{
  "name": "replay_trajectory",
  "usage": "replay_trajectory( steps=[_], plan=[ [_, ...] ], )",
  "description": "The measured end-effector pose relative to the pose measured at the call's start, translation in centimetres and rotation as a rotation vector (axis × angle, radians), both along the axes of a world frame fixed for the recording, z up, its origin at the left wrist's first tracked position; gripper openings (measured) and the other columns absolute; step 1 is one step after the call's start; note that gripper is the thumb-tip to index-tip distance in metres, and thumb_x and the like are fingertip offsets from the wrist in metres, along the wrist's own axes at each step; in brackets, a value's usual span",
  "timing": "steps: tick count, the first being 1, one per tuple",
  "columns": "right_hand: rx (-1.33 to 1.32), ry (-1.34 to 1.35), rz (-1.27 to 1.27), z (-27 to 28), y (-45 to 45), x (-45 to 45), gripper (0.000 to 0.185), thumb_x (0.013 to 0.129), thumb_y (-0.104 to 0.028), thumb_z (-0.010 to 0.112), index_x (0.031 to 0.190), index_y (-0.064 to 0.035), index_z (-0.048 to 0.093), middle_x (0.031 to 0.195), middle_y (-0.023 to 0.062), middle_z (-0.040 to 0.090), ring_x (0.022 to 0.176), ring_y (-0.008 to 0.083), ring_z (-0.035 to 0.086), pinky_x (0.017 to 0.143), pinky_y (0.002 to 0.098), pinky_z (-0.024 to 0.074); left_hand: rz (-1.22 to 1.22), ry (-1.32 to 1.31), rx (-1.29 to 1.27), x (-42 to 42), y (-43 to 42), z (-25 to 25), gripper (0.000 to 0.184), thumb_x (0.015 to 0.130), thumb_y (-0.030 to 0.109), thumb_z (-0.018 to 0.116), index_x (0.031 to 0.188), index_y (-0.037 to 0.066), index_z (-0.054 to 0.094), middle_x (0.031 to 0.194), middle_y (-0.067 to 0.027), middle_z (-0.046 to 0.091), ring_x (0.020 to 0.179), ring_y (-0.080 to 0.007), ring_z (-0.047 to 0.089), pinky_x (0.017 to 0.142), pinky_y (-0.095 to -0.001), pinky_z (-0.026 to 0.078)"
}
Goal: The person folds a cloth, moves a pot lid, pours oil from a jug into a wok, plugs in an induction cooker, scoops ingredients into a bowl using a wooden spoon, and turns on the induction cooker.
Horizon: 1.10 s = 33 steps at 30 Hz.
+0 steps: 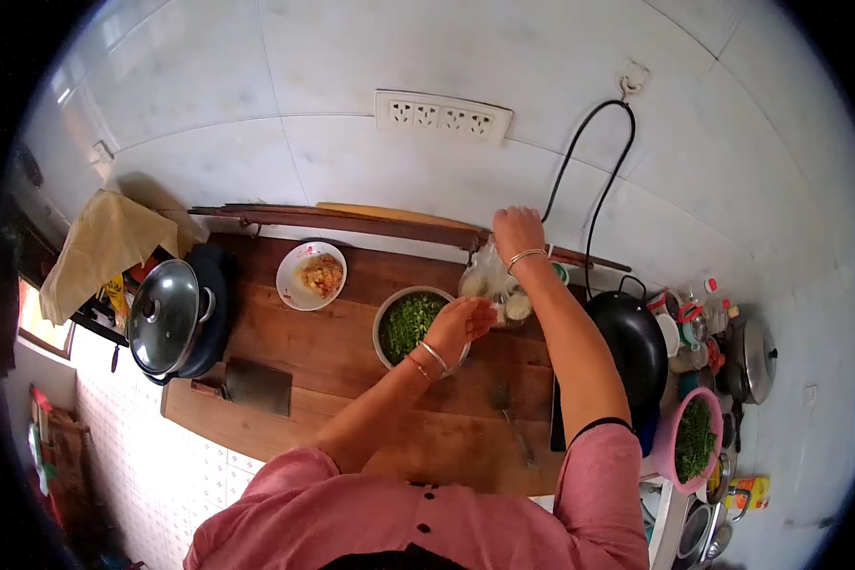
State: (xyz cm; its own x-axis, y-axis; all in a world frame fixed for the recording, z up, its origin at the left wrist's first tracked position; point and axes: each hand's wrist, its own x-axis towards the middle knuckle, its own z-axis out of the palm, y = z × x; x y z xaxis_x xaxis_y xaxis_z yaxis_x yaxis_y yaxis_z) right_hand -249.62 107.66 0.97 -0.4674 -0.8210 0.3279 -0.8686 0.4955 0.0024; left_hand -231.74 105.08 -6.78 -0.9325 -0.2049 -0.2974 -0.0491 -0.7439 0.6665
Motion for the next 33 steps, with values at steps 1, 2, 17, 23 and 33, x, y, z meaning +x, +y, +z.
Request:
replay_trajectory(
  steps=[1, 2, 17, 23, 33],
  plan=[
    [0.210, 0.096, -0.104, 0.3, -0.5, -0.1, 0.021, 0.082, -0.012, 0.056, 0.099, -0.0019, 0.063, 0.104, 0.0159, 0.063, 0.096, 0.0288, 0.060, 0.085, 0.0393, 0.0424, 0.006, 0.007, -0.001, -0.1, -0.4, -0.3, 0.027, 0.094, 0.026, 0.044, 0.106, 0.004, 0.053, 0.100, -0.0080, 0.062, 0.094, -0.0179, 0.059, 0.082, -0.0302, 0.046],
    [0.418, 0.193, -0.208, 0.6, -1.0, -0.2, 0.017, 0.082, -0.011, 0.055, 0.094, -0.0053, 0.066, 0.102, 0.0141, 0.064, 0.093, 0.0267, 0.061, 0.084, 0.0393, 0.0418, 0.009, 0.003, 0.029, -0.2, -0.7, -0.5, 0.025, 0.094, 0.025, 0.044, 0.103, 0.004, 0.054, 0.098, -0.0080, 0.062, 0.092, -0.0179, 0.059, 0.082, -0.0304, 0.047],
    [-0.444, -0.625, -0.197, 6.0, -1.7, 3.0, 0.028, 0.087, -0.023, 0.051, 0.086, 0.0030, 0.060, 0.075, 0.0134, 0.064, 0.071, 0.0257, 0.062, 0.066, 0.0372, 0.0489, 0.045, 0.112, 0.080, -4.3, -5.5, 3.7, 0.028, 0.094, 0.030, 0.041, 0.105, 0.007, 0.054, 0.098, -0.0070, 0.061, 0.091, -0.0176, 0.058, 0.076, -0.0301, 0.045],
    [-0.736, -0.854, -0.194, 5.5, -3.9, 1.0, 0.028, 0.087, -0.023, 0.052, 0.084, 0.0030, 0.062, 0.070, 0.0106, 0.063, 0.063, 0.0208, 0.060, 0.061, 0.0335, 0.0480, 0.117, 0.261, -0.104, -5.9, -7.4, 11.4, 0.034, 0.093, 0.035, 0.040, 0.110, 0.008, 0.053, 0.107, -0.0044, 0.058, 0.098, -0.0170, 0.055, 0.081, -0.0319, 0.042],
    [-0.804, -0.847, -0.278, 5.8, -6.2, 0.8, 0.030, 0.088, -0.022, 0.053, 0.079, 0.0045, 0.063, 0.072, 0.0134, 0.064, 0.064, 0.0220, 0.061, 0.060, 0.0347, 0.0471, 0.110, 0.232, -0.210, -7.9, -9.1, 13.9, 0.025, 0.090, 0.033, 0.045, 0.102, 0.013, 0.056, 0.097, 0.0011, 0.056, 0.087, -0.0108, 0.053, 0.077, -0.0341, 0.044]
  ],
)
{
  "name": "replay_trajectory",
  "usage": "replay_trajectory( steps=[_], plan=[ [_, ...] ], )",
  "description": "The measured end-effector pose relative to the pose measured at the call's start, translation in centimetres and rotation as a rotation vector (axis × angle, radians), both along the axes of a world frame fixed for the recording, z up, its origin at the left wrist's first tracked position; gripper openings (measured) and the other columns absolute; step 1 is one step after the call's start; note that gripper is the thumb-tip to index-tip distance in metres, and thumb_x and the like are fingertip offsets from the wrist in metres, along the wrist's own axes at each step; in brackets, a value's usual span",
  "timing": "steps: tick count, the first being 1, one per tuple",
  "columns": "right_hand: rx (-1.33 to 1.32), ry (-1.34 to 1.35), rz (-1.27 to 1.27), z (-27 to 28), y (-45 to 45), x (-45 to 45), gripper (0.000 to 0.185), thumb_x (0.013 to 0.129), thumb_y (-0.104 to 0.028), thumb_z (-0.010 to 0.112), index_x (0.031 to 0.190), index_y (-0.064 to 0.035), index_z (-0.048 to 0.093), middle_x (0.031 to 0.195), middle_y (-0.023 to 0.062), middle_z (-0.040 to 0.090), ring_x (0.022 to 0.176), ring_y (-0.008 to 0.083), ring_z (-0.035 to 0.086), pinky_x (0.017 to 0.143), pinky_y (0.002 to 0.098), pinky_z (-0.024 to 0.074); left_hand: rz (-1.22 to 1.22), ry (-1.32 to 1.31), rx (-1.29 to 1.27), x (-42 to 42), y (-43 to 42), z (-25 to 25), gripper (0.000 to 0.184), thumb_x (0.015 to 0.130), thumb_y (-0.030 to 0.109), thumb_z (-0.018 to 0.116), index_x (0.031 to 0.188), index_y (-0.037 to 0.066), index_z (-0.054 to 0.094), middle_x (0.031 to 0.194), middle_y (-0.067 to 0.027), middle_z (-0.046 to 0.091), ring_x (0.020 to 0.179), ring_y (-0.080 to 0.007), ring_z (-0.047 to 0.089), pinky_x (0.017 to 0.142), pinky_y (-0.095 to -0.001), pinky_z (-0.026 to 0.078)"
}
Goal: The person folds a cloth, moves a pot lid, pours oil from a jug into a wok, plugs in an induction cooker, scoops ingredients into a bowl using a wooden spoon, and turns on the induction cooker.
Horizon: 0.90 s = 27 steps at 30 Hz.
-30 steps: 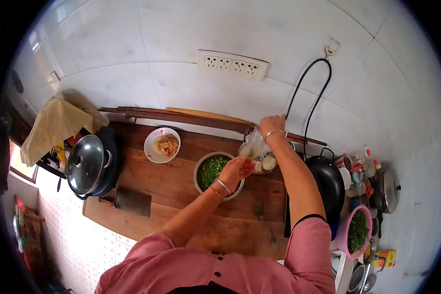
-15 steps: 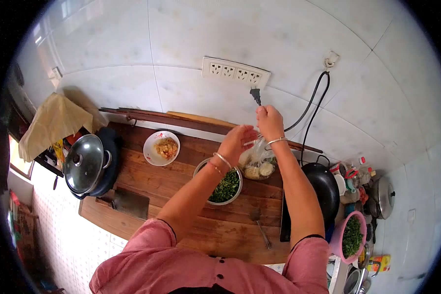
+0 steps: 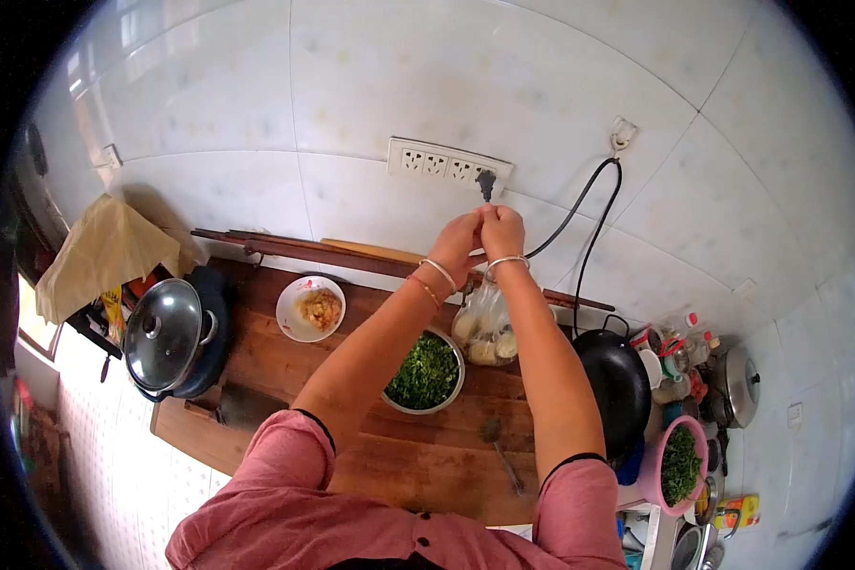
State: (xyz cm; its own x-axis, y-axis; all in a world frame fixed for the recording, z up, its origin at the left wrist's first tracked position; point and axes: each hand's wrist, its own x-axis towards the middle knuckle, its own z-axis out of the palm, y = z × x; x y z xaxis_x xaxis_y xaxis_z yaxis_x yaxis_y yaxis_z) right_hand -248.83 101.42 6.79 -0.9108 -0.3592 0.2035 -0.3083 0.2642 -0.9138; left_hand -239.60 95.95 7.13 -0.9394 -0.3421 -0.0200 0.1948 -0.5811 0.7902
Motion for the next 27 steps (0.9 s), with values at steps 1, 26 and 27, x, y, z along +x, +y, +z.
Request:
replay_trajectory(
  steps=[1, 26, 27],
  plan=[
    [0.000, 0.000, 0.000, -0.5, -0.1, -0.3, 0.030, 0.088, -0.022, 0.053, 0.079, 0.0045, 0.063, 0.072, 0.0134, 0.064, 0.064, 0.0220, 0.061, 0.060, 0.0347, 0.0471, 0.012, -0.012, 0.019, 0.1, 0.0, 0.0, 0.025, 0.090, 0.033, 0.045, 0.101, 0.014, 0.056, 0.094, 0.0015, 0.056, 0.085, -0.0107, 0.053, 0.074, -0.0340, 0.044],
    [-0.215, -0.322, 0.153, 1.6, -0.6, 1.2, 0.022, 0.093, -0.020, 0.049, 0.083, -0.0040, 0.059, 0.070, -0.0003, 0.056, 0.052, 0.0082, 0.050, 0.044, 0.0233, 0.0392, -0.019, 0.015, 0.133, -3.6, -2.3, 0.5, 0.034, 0.095, 0.034, 0.041, 0.091, 0.005, 0.059, 0.071, -0.0027, 0.056, 0.051, -0.0128, 0.050, 0.038, -0.0256, 0.037],
    [-0.229, -0.305, 0.158, 1.6, -0.6, 1.3, 0.021, 0.093, -0.020, 0.050, 0.084, -0.0031, 0.060, 0.072, 0.0000, 0.057, 0.055, 0.0084, 0.052, 0.045, 0.0233, 0.0406, -0.012, 0.036, 0.125, -3.8, -2.4, 0.3, 0.034, 0.095, 0.033, 0.040, 0.092, 0.005, 0.059, 0.070, -0.0021, 0.056, 0.050, -0.0122, 0.049, 0.038, -0.0252, 0.036]
  ],
)
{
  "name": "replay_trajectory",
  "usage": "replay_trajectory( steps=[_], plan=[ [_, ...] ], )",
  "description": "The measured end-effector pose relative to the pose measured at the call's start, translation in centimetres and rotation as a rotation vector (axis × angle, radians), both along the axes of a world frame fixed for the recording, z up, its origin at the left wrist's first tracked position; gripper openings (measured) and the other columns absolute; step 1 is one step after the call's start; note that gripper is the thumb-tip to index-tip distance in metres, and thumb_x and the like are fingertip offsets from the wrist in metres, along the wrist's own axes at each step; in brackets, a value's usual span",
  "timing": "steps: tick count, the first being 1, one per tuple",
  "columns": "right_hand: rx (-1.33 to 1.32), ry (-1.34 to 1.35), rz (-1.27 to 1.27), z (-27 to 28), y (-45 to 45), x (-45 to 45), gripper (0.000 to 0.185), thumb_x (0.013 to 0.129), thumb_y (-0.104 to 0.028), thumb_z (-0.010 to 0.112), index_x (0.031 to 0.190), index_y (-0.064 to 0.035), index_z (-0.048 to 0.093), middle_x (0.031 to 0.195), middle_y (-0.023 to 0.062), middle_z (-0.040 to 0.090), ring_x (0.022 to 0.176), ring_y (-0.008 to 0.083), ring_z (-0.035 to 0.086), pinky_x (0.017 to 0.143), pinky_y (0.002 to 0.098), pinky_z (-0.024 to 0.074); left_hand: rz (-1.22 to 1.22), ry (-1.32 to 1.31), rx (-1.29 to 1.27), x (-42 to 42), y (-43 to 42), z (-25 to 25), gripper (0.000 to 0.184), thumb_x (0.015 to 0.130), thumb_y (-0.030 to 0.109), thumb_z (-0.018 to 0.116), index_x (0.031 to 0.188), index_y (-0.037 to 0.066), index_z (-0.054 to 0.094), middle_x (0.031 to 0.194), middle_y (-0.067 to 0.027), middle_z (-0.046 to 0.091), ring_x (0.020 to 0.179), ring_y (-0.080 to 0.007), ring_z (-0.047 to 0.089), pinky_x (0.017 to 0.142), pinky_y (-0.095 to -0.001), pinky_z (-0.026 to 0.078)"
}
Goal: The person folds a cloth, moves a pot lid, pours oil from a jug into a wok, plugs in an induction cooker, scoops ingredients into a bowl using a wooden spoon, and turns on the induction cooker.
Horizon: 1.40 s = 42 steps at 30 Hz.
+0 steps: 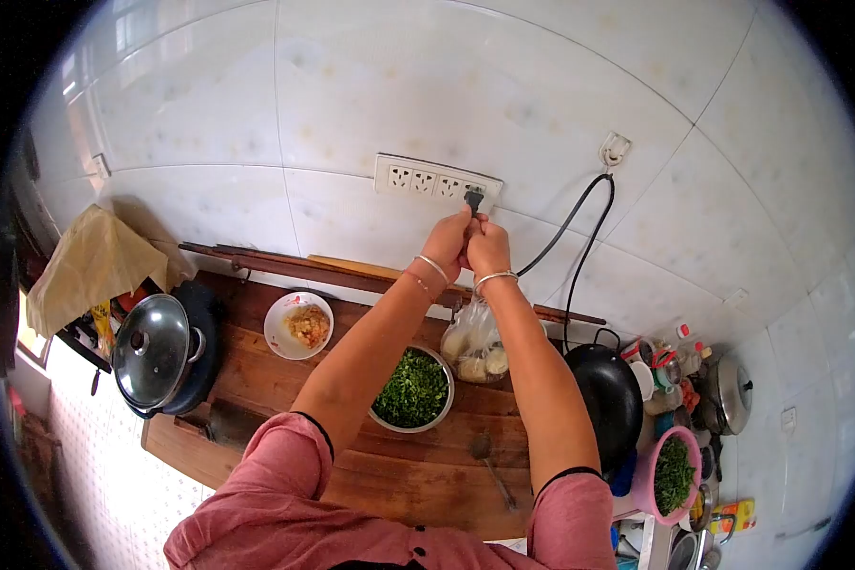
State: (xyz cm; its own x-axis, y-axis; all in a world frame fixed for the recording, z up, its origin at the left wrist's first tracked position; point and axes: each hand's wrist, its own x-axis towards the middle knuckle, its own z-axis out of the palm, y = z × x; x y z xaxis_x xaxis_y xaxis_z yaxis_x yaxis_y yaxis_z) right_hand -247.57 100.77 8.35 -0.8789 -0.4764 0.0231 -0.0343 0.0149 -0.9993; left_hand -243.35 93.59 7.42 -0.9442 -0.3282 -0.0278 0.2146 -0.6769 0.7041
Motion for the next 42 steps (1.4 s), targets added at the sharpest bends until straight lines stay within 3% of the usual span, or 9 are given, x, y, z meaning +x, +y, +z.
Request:
replay_trajectory(
  steps=[3, 17, 22, 25, 27, 31, 35, 38, 42],
  plan=[
    [-0.020, 0.076, -0.051, -0.4, -0.4, 0.4, 0.025, 0.093, -0.019, 0.046, 0.079, -0.0017, 0.058, 0.062, 0.0013, 0.054, 0.047, 0.0101, 0.049, 0.039, 0.0249, 0.0406, 0.013, 0.029, -0.024, -0.3, -0.2, -0.6, 0.033, 0.095, 0.032, 0.040, 0.093, 0.004, 0.058, 0.069, -0.0012, 0.054, 0.050, -0.0110, 0.047, 0.039, -0.0241, 0.035],
    [-0.071, 0.056, -0.010, -1.2, -0.6, -0.4, 0.025, 0.092, -0.018, 0.047, 0.076, -0.0004, 0.057, 0.061, 0.0005, 0.052, 0.048, 0.0093, 0.047, 0.040, 0.0263, 0.0380, 0.058, 0.027, -0.047, -0.8, -0.4, -1.2, 0.033, 0.095, 0.032, 0.041, 0.094, 0.004, 0.058, 0.073, -0.0020, 0.056, 0.057, -0.0097, 0.050, 0.043, -0.0244, 0.038],
    [-0.101, -0.085, -0.013, 0.8, -0.3, 0.7, 0.025, 0.092, -0.018, 0.047, 0.076, -0.0019, 0.056, 0.062, 0.0001, 0.051, 0.048, 0.0096, 0.046, 0.040, 0.0259, 0.0368, -0.038, 0.058, -0.034, -0.8, -1.0, -0.8, 0.033, 0.095, 0.032, 0.042, 0.089, 0.004, 0.059, 0.069, -0.0025, 0.056, 0.053, -0.0118, 0.050, 0.042, -0.0255, 0.038],
    [-0.027, -0.150, 0.061, 3.0, 0.0, 0.4, 0.019, 0.094, -0.021, 0.047, 0.087, -0.0062, 0.056, 0.068, -0.0002, 0.052, 0.050, 0.0091, 0.044, 0.044, 0.0252, 0.0366, -0.056, 0.024, -0.022, -1.4, -1.7, 0.3, 0.032, 0.094, 0.031, 0.043, 0.085, 0.005, 0.059, 0.063, -0.0022, 0.053, 0.048, -0.0129, 0.047, 0.040, -0.0259, 0.035],
    [-0.058, -0.173, 0.094, 4.9, -0.2, 0.7, 0.020, 0.093, -0.023, 0.047, 0.083, -0.0078, 0.054, 0.065, -0.0012, 0.049, 0.047, 0.0101, 0.037, 0.043, 0.0259, 0.0313, -0.085, -0.018, 0.048, -1.3, -1.8, 2.3, 0.031, 0.094, 0.031, 0.044, 0.083, 0.006, 0.058, 0.061, -0.0016, 0.052, 0.047, -0.0128, 0.045, 0.039, -0.0261, 0.033],
    [-0.086, -0.143, 0.101, 4.0, -0.3, 0.0, 0.022, 0.092, -0.021, 0.046, 0.076, -0.0061, 0.053, 0.061, 0.0023, 0.049, 0.044, 0.0133, 0.041, 0.039, 0.0278, 0.0323, -0.012, -0.099, 0.107, -1.2, -1.0, 3.1, 0.029, 0.093, 0.029, 0.045, 0.079, 0.008, 0.058, 0.056, 0.0006, 0.048, 0.043, -0.0124, 0.040, 0.037, -0.0264, 0.028],
    [-0.034, -0.141, 0.056, 3.5, -0.6, 0.2, 0.023, 0.092, -0.020, 0.046, 0.076, -0.0055, 0.053, 0.061, 0.0031, 0.049, 0.045, 0.0140, 0.043, 0.039, 0.0286, 0.0321, -0.055, -0.050, 0.018, -1.1, -1.6, 1.9, 0.028, 0.093, 0.028, 0.045, 0.077, 0.009, 0.057, 0.055, 0.0015, 0.047, 0.043, -0.0123, 0.040, 0.036, -0.0266, 0.028],
    [-0.004, -0.126, 0.061, 4.7, -0.7, 0.2, 0.023, 0.093, -0.022, 0.047, 0.075, -0.0091, 0.053, 0.061, -0.0006, 0.048, 0.046, 0.0117, 0.041, 0.042, 0.0270, 0.0304, -0.060, -0.086, 0.108, -1.0, -1.7, 3.1, 0.028, 0.094, 0.028, 0.043, 0.079, 0.009, 0.058, 0.056, 0.0015, 0.048, 0.043, -0.0119, 0.040, 0.037, -0.0262, 0.028],
    [-0.066, -0.136, 0.079, 3.0, -0.6, -0.2, 0.022, 0.092, -0.017, 0.044, 0.076, -0.0053, 0.052, 0.061, 0.0033, 0.048, 0.044, 0.0148, 0.043, 0.038, 0.0286, 0.0313, -0.073, -0.055, 0.084, -1.8, -1.5, 1.6, 0.029, 0.094, 0.029, 0.043, 0.079, 0.009, 0.057, 0.058, 0.0014, 0.047, 0.046, -0.0114, 0.039, 0.039, -0.0260, 0.028]
  ],
)
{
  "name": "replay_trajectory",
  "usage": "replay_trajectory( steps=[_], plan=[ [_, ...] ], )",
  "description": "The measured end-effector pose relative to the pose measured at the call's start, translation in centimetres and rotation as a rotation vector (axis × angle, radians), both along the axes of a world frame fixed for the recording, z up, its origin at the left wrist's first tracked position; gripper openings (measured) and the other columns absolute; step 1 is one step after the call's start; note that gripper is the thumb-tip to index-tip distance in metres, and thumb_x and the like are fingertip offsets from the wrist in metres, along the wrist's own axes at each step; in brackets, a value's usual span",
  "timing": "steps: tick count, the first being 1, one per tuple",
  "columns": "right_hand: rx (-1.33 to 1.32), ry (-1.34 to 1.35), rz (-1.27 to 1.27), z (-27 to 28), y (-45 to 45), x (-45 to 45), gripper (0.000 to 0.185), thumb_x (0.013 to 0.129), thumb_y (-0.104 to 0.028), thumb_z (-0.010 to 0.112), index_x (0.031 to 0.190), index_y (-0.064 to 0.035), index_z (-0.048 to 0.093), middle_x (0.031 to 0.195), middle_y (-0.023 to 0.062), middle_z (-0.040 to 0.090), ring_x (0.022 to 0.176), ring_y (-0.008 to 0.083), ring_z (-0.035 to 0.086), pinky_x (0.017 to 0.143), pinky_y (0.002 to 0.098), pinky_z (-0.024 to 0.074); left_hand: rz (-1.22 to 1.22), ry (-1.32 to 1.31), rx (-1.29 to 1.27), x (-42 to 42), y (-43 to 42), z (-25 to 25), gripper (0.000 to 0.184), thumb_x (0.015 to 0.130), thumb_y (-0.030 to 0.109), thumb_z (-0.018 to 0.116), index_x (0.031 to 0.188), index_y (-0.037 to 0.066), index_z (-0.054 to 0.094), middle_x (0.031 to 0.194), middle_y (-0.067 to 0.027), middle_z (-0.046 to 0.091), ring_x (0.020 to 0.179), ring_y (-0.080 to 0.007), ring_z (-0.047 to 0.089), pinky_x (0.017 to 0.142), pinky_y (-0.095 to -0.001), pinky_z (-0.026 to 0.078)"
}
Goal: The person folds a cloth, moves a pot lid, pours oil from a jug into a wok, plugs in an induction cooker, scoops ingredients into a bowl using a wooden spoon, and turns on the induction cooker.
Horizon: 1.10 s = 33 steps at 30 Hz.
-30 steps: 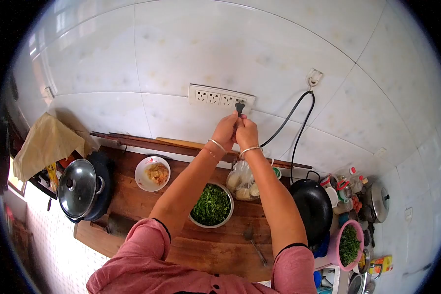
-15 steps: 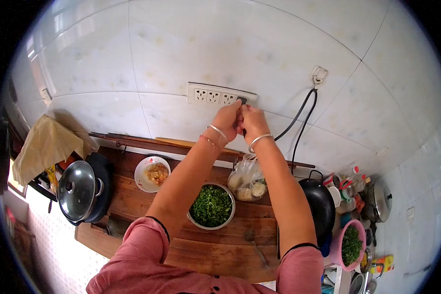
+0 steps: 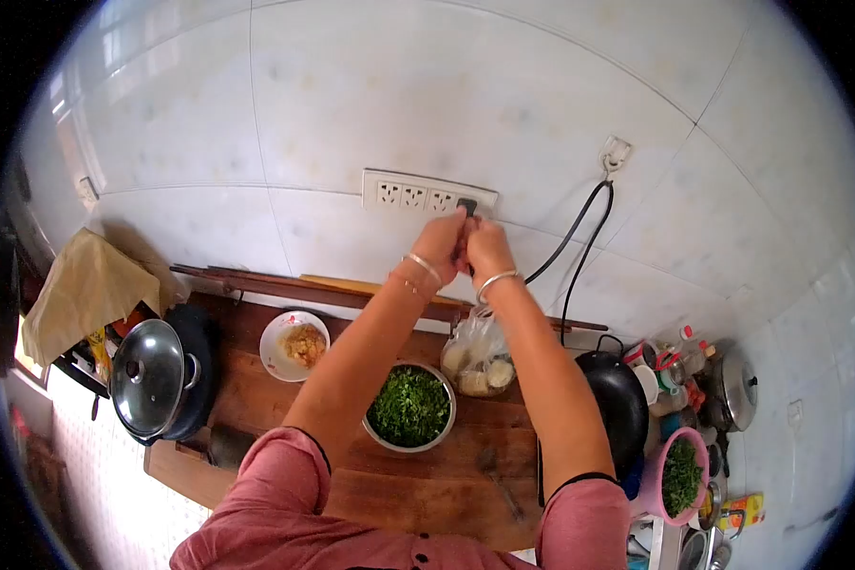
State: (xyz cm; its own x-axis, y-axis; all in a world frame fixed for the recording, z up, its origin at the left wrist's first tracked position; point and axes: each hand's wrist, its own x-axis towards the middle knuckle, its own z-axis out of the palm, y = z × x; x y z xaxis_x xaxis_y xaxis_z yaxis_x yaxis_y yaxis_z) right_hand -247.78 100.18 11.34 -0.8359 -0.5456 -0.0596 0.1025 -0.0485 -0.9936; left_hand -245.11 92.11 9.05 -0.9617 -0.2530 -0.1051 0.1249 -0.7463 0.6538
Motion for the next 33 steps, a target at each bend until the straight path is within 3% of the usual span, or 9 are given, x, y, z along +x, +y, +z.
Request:
replay_trajectory(
  steps=[9, 12, 15, 16, 17, 18, 21, 25, 33],
  plan=[
    [0.029, -0.022, -0.034, 0.1, -0.8, -0.9, 0.012, 0.089, -0.017, 0.050, 0.081, -0.0088, 0.055, 0.063, -0.0010, 0.050, 0.047, 0.0105, 0.044, 0.041, 0.0253, 0.0333, 0.025, -0.032, -0.066, -1.2, -1.1, -0.7, 0.029, 0.093, 0.032, 0.046, 0.078, 0.010, 0.056, 0.059, 0.0021, 0.048, 0.046, -0.0104, 0.038, 0.040, -0.0255, 0.027],
    [0.022, -0.022, -0.007, -0.6, -0.6, -1.6, 0.026, 0.090, -0.027, 0.049, 0.077, -0.0054, 0.053, 0.063, 0.0005, 0.051, 0.048, 0.0126, 0.045, 0.042, 0.0290, 0.0379, 0.020, -0.012, -0.081, -1.1, -1.0, -1.1, 0.031, 0.093, 0.035, 0.047, 0.077, 0.010, 0.056, 0.057, 0.0030, 0.047, 0.044, -0.0094, 0.037, 0.038, -0.0250, 0.026],
    [0.143, 0.241, 0.042, -1.0, 0.2, -2.4, 0.030, 0.090, -0.030, 0.050, 0.085, -0.0007, 0.056, 0.072, 0.0049, 0.060, 0.057, 0.0192, 0.055, 0.053, 0.0329, 0.0458, -0.127, 0.114, -0.100, -0.8, -1.2, -2.7, 0.034, 0.093, 0.040, 0.045, 0.085, 0.009, 0.057, 0.072, -0.0017, 0.057, 0.058, -0.0134, 0.051, 0.052, -0.0272, 0.041],
    [0.137, 0.239, 0.023, 0.1, 1.4, -1.4, 0.030, 0.090, -0.030, 0.050, 0.085, -0.0007, 0.056, 0.072, 0.0049, 0.060, 0.057, 0.0192, 0.055, 0.053, 0.0329, 0.0458, -0.066, 0.091, -0.007, 0.3, -0.5, -2.4, 0.037, 0.093, 0.042, 0.045, 0.090, 0.008, 0.056, 0.086, -0.0047, 0.059, 0.074, -0.0167, 0.054, 0.066, -0.0323, 0.043],
    [0.372, 0.523, 0.020, 1.4, 2.3, -0.5, 0.034, 0.090, -0.031, 0.050, 0.092, 0.0014, 0.057, 0.080, 0.0087, 0.063, 0.068, 0.0214, 0.059, 0.062, 0.0325, 0.0476, 0.000, 0.066, 0.085, 1.4, 0.0, -2.4, 0.040, 0.093, 0.045, 0.044, 0.094, 0.007, 0.055, 0.099, -0.0078, 0.060, 0.089, -0.0200, 0.057, 0.081, -0.0374, 0.045],
    [0.610, 0.801, 0.022, 2.1, 3.1, 0.5, 0.039, 0.089, -0.033, 0.051, 0.100, 0.0035, 0.058, 0.089, 0.0126, 0.065, 0.078, 0.0236, 0.063, 0.072, 0.0320, 0.0493, -0.007, 0.064, 0.151, 1.7, -0.1, -4.0, 0.044, 0.092, 0.046, 0.043, 0.103, 0.005, 0.053, 0.119, -0.0110, 0.054, 0.113, -0.0244, 0.048, 0.099, -0.0447, 0.033],
    [0.239, 0.861, -0.128, -0.5, 8.1, 3.3, 0.046, 0.089, -0.034, 0.053, 0.115, 0.0038, 0.054, 0.102, 0.0154, 0.064, 0.094, 0.0223, 0.061, 0.084, 0.0306, 0.0469, 0.024, 0.054, 0.215, 5.5, 2.3, -7.1, 0.041, 0.092, 0.043, 0.045, 0.105, 0.005, 0.054, 0.117, -0.0105, 0.055, 0.113, -0.0247, 0.050, 0.097, -0.0443, 0.036],
    [0.210, 0.458, 0.016, -2.4, 17.5, 6.7, 0.044, 0.091, -0.031, 0.054, 0.122, 0.0003, 0.050, 0.111, 0.0089, 0.060, 0.096, 0.0153, 0.058, 0.082, 0.0270, 0.0450, -0.134, -0.125, 0.222, 10.5, 9.2, -13.1, 0.034, 0.091, 0.038, 0.049, 0.103, 0.006, 0.054, 0.112, -0.0104, 0.058, 0.110, -0.0255, 0.052, 0.094, -0.0432, 0.039],
    [0.491, 0.018, -0.390, -10.5, 36.5, 8.9, 0.039, 0.089, -0.035, 0.056, 0.112, -0.0039, 0.055, 0.103, 0.0061, 0.062, 0.089, 0.0133, 0.060, 0.076, 0.0267, 0.0476, -0.671, -0.462, 0.242, 17.5, 26.7, -23.4, 0.023, 0.091, 0.026, 0.051, 0.102, 0.006, 0.054, 0.101, -0.0094, 0.062, 0.102, -0.0258, 0.056, 0.085, -0.0414, 0.045]
  ],
)
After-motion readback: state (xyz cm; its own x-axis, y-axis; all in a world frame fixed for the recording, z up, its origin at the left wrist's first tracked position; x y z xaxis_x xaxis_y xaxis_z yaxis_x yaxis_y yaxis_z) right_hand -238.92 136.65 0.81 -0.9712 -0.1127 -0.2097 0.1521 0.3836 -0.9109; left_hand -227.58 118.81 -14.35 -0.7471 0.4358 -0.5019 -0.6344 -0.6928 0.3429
